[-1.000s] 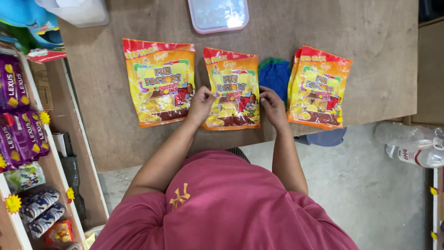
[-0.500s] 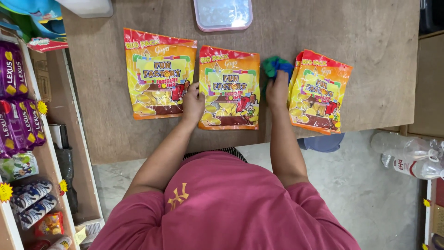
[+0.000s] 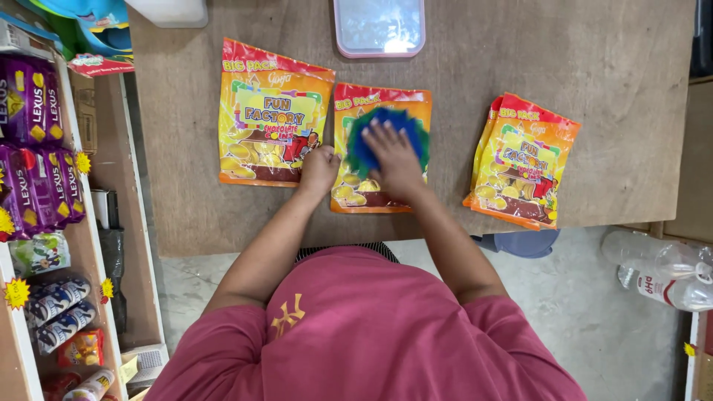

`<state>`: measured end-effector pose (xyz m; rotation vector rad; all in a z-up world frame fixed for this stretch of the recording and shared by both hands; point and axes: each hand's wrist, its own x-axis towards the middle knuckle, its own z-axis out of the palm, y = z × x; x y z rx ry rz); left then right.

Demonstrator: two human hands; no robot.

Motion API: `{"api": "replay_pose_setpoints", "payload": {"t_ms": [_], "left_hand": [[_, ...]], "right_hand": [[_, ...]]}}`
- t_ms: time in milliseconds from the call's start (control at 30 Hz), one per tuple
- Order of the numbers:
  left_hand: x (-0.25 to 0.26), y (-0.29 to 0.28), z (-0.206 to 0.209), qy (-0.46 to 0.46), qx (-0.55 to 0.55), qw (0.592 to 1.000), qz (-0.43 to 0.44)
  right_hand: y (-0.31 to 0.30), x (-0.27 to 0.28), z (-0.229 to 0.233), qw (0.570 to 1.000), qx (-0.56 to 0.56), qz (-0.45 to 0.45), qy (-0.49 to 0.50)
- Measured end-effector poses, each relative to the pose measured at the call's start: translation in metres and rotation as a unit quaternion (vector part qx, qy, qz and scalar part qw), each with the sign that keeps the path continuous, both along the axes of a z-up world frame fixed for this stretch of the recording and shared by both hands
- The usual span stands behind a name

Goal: The person repeatedly takes snack packages from a shelf, wipes each package with a blue and green cloth on a table, and returns them to the shelf. The person handles Curly Tops, Fun Factory, and Hello Kitty snack packages one at a time, wiping both sides before restocking.

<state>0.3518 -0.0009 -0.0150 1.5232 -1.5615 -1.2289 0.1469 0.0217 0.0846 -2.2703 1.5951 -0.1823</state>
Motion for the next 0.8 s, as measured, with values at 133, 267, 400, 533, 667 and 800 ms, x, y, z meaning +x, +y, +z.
{"api": "replay_pose_setpoints", "payload": {"t_ms": [133, 267, 400, 533, 667, 800], "left_hand": [[-0.002, 0.000, -0.003, -0.008, -0.014, 1.000, -0.001], [0.000, 0.001, -0.003, -0.045, -0.011, 0.999, -0.002], [0.002, -0.001, -0.047, -0.063, -0.093, 0.994, -0.008], [0.001, -0.002, -0.017, -0.062, -0.065, 0.996, -0.007], [0.000, -0.001, -0.001, -0.040, 0.015, 0.999, 0.006], [0.000, -0.001, -0.014, -0.054, -0.018, 0.998, 0.004]], "right_hand": [[-0.043, -0.039, -0.031, 0.984, -0.067, -0.161, 0.030], [-0.043, -0.010, -0.037, 0.978, -0.080, -0.192, 0.020], [-0.010, 0.036, -0.033, 0.996, -0.079, 0.008, -0.039], [-0.032, 0.020, -0.023, 0.997, -0.001, 0.049, -0.063], [-0.067, 0.007, -0.012, 0.994, -0.071, -0.067, 0.041], [-0.063, 0.033, -0.014, 0.989, -0.058, -0.107, 0.088]]}}
